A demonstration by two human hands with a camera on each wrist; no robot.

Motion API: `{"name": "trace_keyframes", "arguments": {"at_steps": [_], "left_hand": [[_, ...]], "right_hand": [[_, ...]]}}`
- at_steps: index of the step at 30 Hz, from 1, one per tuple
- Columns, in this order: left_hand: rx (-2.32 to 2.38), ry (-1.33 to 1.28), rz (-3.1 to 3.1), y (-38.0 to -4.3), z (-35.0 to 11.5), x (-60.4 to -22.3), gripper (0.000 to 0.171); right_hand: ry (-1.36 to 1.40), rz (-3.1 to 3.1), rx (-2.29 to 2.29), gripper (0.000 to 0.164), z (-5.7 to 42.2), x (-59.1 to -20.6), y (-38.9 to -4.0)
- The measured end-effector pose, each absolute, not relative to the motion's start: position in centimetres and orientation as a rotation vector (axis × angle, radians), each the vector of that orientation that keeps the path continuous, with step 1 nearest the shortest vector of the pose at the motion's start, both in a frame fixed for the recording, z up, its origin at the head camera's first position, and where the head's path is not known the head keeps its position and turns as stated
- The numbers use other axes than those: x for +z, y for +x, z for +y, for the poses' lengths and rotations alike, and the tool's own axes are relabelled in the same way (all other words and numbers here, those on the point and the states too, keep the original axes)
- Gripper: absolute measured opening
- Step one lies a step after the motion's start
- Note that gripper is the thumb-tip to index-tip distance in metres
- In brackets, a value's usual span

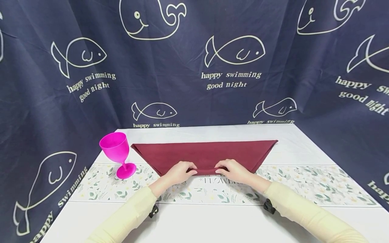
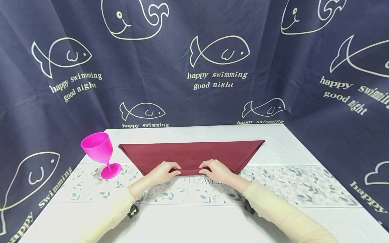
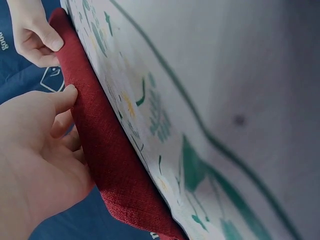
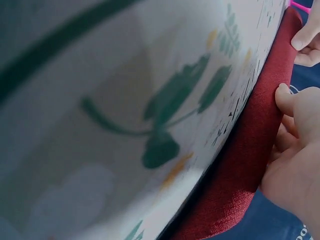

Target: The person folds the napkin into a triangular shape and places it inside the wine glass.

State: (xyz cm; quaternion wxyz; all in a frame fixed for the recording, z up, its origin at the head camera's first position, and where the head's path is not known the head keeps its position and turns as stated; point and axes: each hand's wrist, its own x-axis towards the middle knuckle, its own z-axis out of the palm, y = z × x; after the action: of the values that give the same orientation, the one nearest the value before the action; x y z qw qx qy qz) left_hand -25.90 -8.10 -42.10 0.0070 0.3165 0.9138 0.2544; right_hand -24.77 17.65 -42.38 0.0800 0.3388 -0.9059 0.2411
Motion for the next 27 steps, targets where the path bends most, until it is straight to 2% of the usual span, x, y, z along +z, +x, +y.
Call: {"name": "trace_keyframes", "arguments": {"at_steps": [17, 27], "left_hand": [[0.812, 0.973, 2.848, -25.99, -8.11, -42.45, 0.014], [0.788, 1.001, 2.843, -26.00, -8.08, -42.41, 0.013]], "right_hand": [[1.030, -2.704, 0.718, 0.017, 17.42, -42.53, -24.57], [1.026, -2.679, 0.748, 0.013, 17.41, -42.38, -24.57]]}}
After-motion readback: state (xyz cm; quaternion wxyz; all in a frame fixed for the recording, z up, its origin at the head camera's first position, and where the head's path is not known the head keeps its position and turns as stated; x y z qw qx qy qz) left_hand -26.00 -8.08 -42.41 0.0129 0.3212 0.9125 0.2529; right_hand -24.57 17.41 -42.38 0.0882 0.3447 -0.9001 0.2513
